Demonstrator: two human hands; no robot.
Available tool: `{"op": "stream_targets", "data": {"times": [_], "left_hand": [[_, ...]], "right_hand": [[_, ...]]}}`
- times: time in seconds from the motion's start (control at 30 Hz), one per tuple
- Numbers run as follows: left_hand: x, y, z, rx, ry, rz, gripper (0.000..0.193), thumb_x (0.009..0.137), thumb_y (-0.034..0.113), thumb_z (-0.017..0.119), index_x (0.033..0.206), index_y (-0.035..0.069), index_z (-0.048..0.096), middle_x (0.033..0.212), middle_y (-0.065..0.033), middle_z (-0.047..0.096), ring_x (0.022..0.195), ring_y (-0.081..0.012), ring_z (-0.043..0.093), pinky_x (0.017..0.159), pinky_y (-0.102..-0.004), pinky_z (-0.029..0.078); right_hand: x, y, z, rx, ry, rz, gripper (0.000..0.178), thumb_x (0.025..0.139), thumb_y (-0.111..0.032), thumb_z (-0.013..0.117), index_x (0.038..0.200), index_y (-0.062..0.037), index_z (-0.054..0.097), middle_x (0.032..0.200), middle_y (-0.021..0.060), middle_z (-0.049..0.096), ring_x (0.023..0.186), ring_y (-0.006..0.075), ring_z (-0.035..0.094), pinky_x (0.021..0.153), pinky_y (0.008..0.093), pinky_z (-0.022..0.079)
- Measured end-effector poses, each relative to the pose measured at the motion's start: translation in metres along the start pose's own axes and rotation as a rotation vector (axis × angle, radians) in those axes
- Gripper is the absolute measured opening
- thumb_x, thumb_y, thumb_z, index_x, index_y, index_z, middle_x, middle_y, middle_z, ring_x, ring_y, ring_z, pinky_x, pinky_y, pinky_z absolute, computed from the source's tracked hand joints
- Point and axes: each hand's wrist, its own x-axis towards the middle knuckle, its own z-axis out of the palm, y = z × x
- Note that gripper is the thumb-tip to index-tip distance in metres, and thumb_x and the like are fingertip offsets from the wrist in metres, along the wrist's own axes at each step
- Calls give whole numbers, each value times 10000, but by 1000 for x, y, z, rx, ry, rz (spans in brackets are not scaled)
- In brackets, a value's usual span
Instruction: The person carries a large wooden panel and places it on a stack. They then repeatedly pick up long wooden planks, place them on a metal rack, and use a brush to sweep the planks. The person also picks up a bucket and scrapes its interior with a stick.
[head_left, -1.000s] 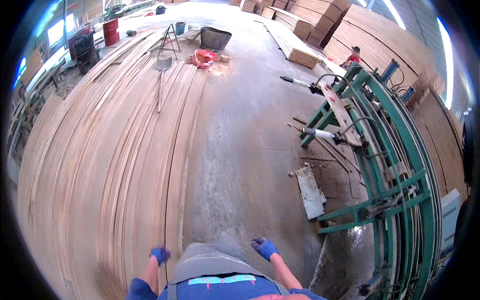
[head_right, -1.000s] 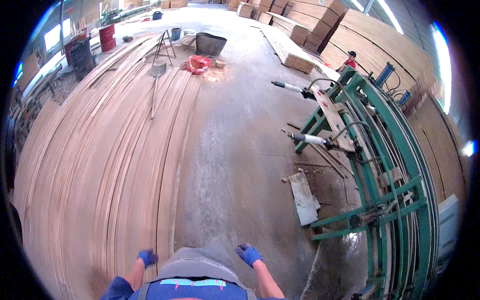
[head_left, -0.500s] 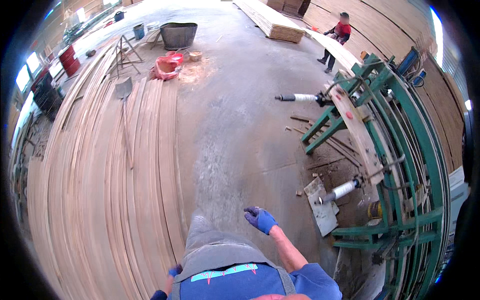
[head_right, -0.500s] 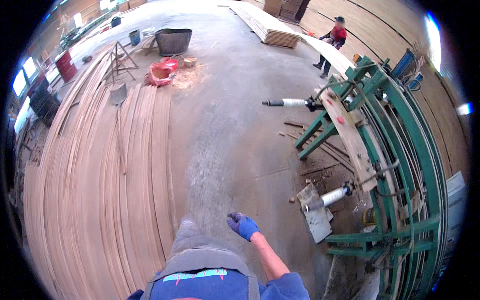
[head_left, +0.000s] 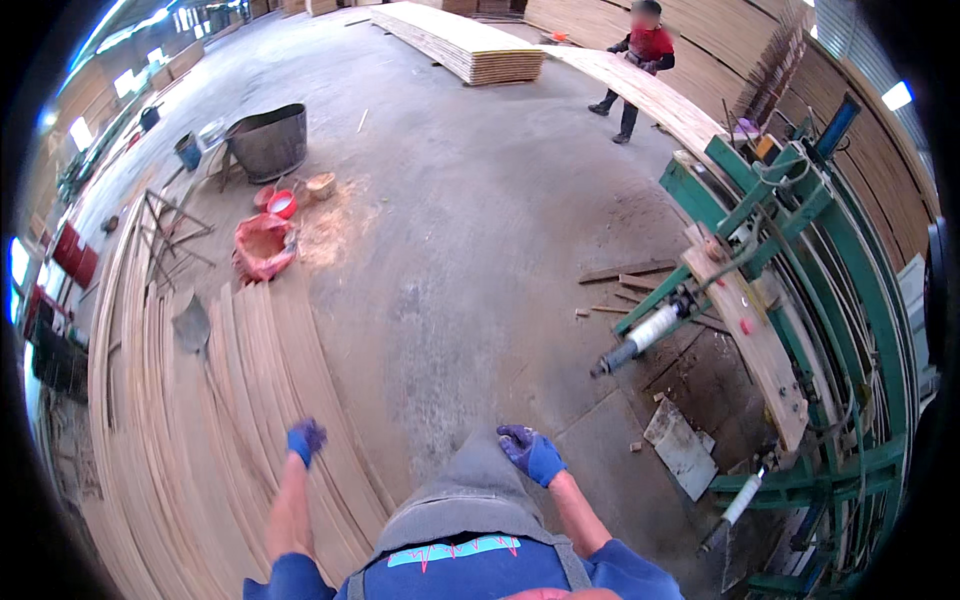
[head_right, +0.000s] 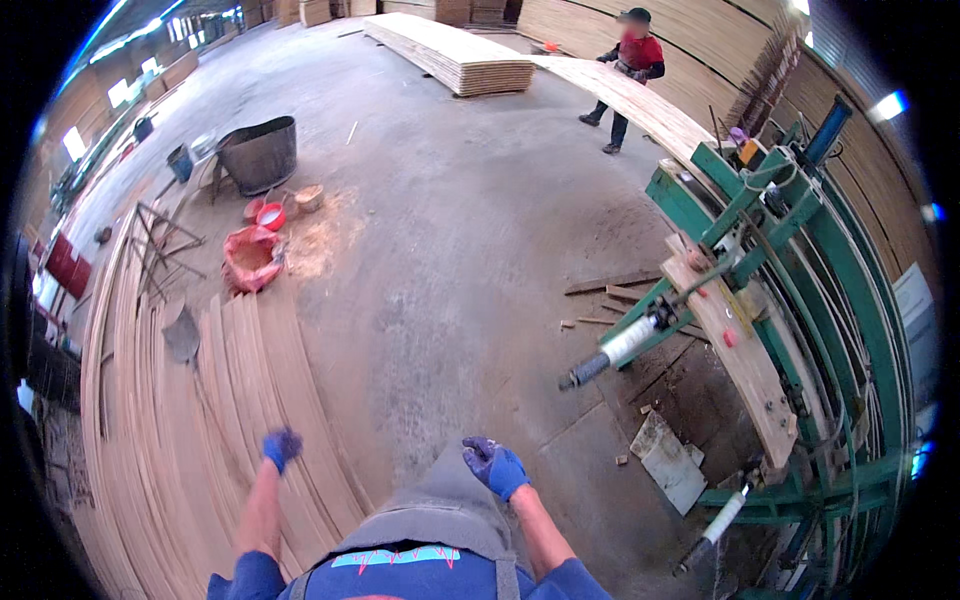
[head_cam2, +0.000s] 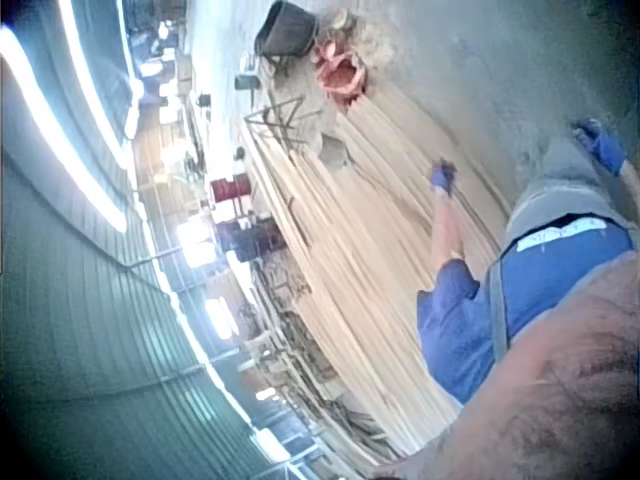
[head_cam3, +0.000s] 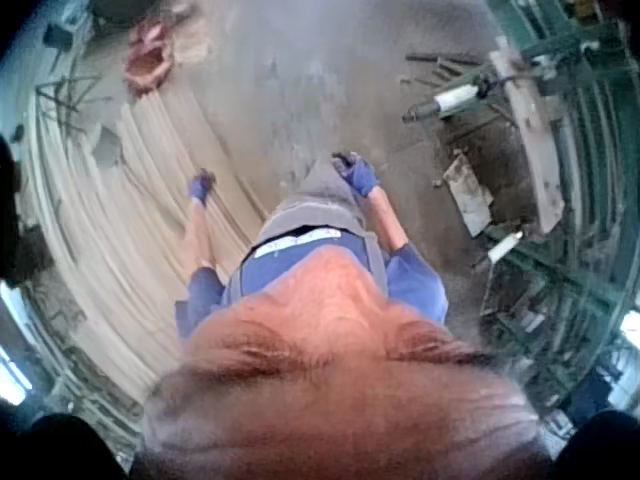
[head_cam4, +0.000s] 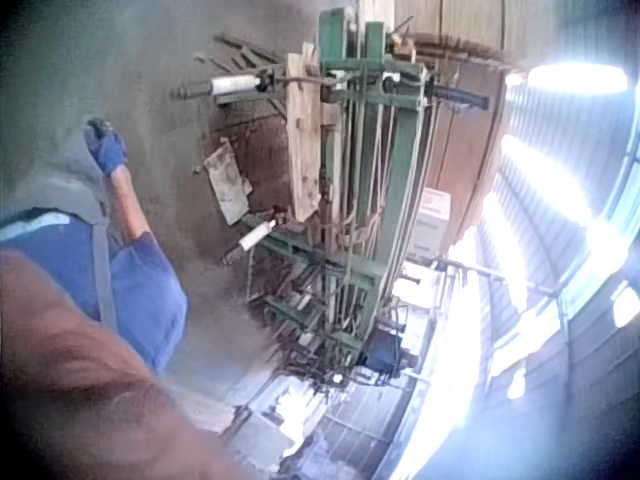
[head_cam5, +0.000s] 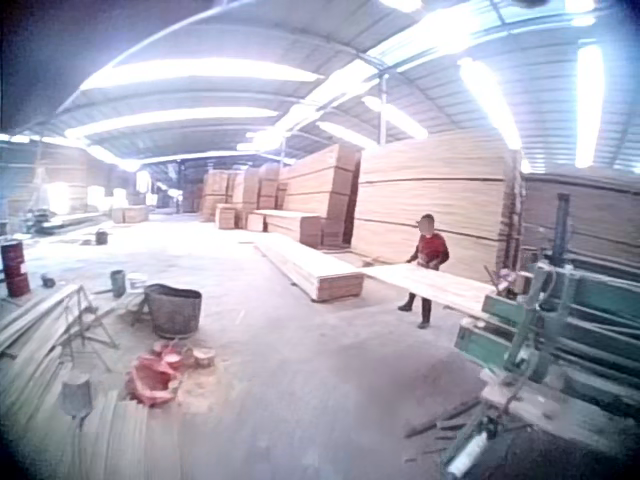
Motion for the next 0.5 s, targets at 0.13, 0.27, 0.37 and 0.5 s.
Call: {"op": "stream_targets", "data": {"times": [0.13, 0.27, 0.37, 0.5], "left_hand": [[98, 277, 178, -98, -53, 237, 231, 931, 368, 525, 907, 146, 586, 889, -99, 686, 760, -224, 665, 647, -389, 535], [214, 280, 180, -22, -245, 41, 256, 928, 317, 503, 839, 99, 603, 784, -101, 667, 652, -244, 638, 594, -410, 513], [219, 220, 193, 925, -337, -43, 231, 870, 322, 530, 830, 119, 633, 777, -111, 662, 712, -250, 639, 631, -428, 489], [236, 160, 208, 583, -260, -580, 258, 870, 331, 555, 969, 104, 627, 883, -106, 641, 800, -271, 606, 690, -420, 497]], "right_hand": [[134, 13, -22, -24, 148, 24, 299, 871, -259, 589, 1088, -65, 655, 1006, 185, 668, 935, 304, 654, 816, 362, 508], [287, -15, -40, 67, 96, -16, 277, 871, -238, 610, 1084, -66, 651, 1016, 165, 666, 905, 281, 654, 788, 358, 511], [382, -19, -76, -31, 80, -25, 290, 872, -251, 605, 1093, -67, 648, 1023, 165, 664, 904, 284, 657, 783, 359, 513], [508, -9, -122, -121, 83, -23, 276, 870, -246, 605, 1075, -68, 657, 993, 155, 672, 839, 258, 666, 758, 361, 520]]}}
